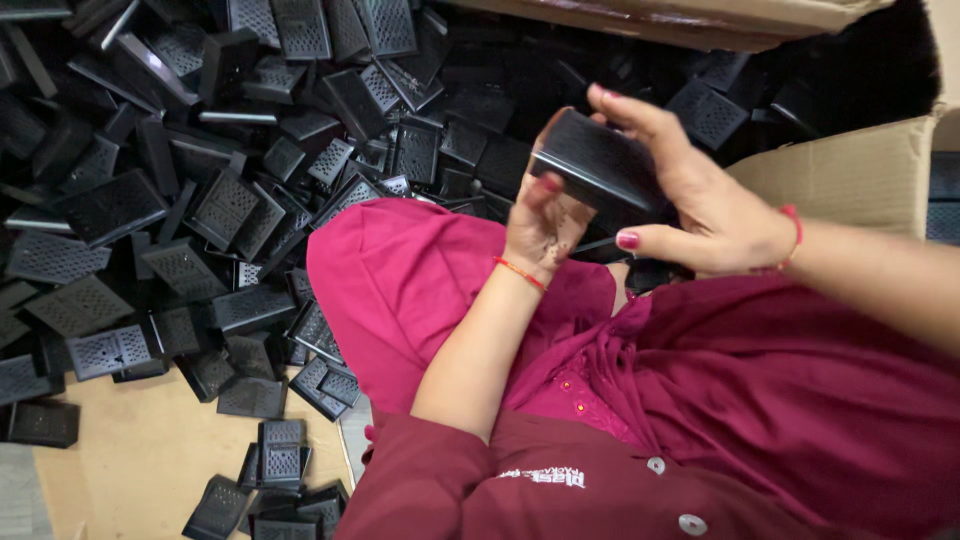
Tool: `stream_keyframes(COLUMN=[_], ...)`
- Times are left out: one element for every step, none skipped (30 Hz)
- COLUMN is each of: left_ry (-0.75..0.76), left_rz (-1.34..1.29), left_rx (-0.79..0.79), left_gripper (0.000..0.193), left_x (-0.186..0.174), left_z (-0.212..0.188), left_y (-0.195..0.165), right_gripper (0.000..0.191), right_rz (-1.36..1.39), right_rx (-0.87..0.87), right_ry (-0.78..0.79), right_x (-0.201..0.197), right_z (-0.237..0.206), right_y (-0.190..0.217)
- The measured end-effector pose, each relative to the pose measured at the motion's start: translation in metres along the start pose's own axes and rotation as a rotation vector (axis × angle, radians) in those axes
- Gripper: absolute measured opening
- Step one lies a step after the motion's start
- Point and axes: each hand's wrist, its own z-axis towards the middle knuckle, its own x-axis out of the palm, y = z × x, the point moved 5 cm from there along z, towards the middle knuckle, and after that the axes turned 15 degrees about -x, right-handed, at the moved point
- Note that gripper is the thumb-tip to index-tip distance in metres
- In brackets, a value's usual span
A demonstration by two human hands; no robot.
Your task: The person sits cross-legged on the floor and repeatedly picks up small black plastic components from a pile. They turn each piece over in their hands to inspect it, then place it into a cardboard box. The task continues with the same repetitive cycle of picking, inspecting, and placing.
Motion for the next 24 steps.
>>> stream_keyframes(left_ry=[0.023, 0.044, 0.075, 0.104, 0.132, 0.169, 0.204, 0.238, 0.221, 0.205, 0.191, 0.202, 0.212, 0.222, 0.188, 0.151, 0.113, 0.104, 0.094, 0.084, 0.092, 0.102, 0.112, 0.107], left_rz=[-0.105, -0.21, -0.256, -0.303, -0.349, -0.357, -0.365, -0.374, -0.39, -0.407, -0.424, -0.435, -0.444, -0.451, -0.425, -0.4, -0.377, -0.378, -0.382, -0.387, -0.401, -0.414, -0.426, -0.388], left_rx=[-0.008, -0.014, -0.003, 0.006, 0.014, 0.015, 0.016, 0.017, 0.011, 0.005, -0.002, -0.016, -0.029, -0.042, -0.036, -0.029, -0.022, -0.024, -0.026, -0.027, -0.048, -0.069, -0.088, -0.096], left_gripper=[0.081, 0.081, 0.079, 0.077, 0.075, 0.072, 0.068, 0.064, 0.064, 0.063, 0.063, 0.061, 0.059, 0.057, 0.057, 0.058, 0.059, 0.057, 0.055, 0.053, 0.052, 0.051, 0.05, 0.051], left_x=[-0.002, -0.005, -0.006, -0.007, -0.008, -0.007, -0.007, -0.006, -0.008, -0.009, -0.011, -0.011, -0.011, -0.011, -0.013, -0.015, -0.017, -0.018, -0.02, -0.021, -0.022, -0.023, -0.024, -0.025], left_z=[0.003, 0.004, 0.005, 0.004, 0.004, 0.002, 0.001, -0.001, -0.001, -0.001, 0.0, 0.0, 0.001, 0.001, 0.002, 0.001, 0.001, 0.001, 0.0, -0.001, 0.0, 0.0, 0.001, 0.001], left_y=[-0.002, -0.005, -0.01, -0.016, -0.02, -0.023, -0.024, -0.025, -0.024, -0.021, -0.019, -0.018, -0.016, -0.015, -0.014, -0.014, -0.013, -0.012, -0.011, -0.009, -0.006, -0.003, -0.001, 0.0], right_gripper=[0.086, 0.087, 0.079, 0.072, 0.064, 0.06, 0.056, 0.053, 0.048, 0.043, 0.039, 0.038, 0.037, 0.036, 0.036, 0.036, 0.036, 0.039, 0.043, 0.046, 0.045, 0.044, 0.043, 0.042], right_rz=[-0.052, -0.101, -0.235, -0.369, -0.502, -0.549, -0.595, -0.64, -0.659, -0.679, -0.701, -0.72, -0.737, -0.755, -0.774, -0.79, -0.806, -0.877, -0.947, -1.016, -0.973, -0.93, -0.887, -0.874], right_rx=[-0.049, -0.099, -0.11, -0.118, -0.126, -0.144, -0.161, -0.177, -0.183, -0.189, -0.195, -0.186, -0.179, -0.173, -0.189, -0.203, -0.216, -0.26, -0.302, -0.344, -0.354, -0.365, -0.377, -0.351], right_ry=[0.0, 0.002, 0.009, 0.015, 0.019, 0.017, 0.015, 0.012, 0.01, 0.008, 0.007, 0.02, 0.032, 0.043, 0.029, 0.016, 0.002, 0.014, 0.027, 0.041, 0.044, 0.046, 0.048, 0.056], right_x=[-0.008, -0.013, -0.016, -0.017, -0.017, -0.016, -0.014, -0.013, -0.013, -0.013, -0.014, -0.014, -0.014, -0.014, -0.014, -0.013, -0.013, -0.013, -0.013, -0.011, -0.01, -0.008, -0.005, -0.003], right_z=[0.002, 0.004, 0.004, 0.005, 0.003, 0.001, -0.001, -0.003, -0.005, -0.005, -0.005, -0.004, -0.003, 0.0, 0.004, 0.008, 0.01, 0.013, 0.015, 0.017, 0.018, 0.018, 0.018, 0.018], right_y=[0.003, 0.005, 0.004, 0.003, 0.003, 0.003, 0.003, 0.003, 0.003, 0.004, 0.005, 0.006, 0.008, 0.01, 0.015, 0.019, 0.024, 0.029, 0.033, 0.037, 0.038, 0.037, 0.036, 0.033])
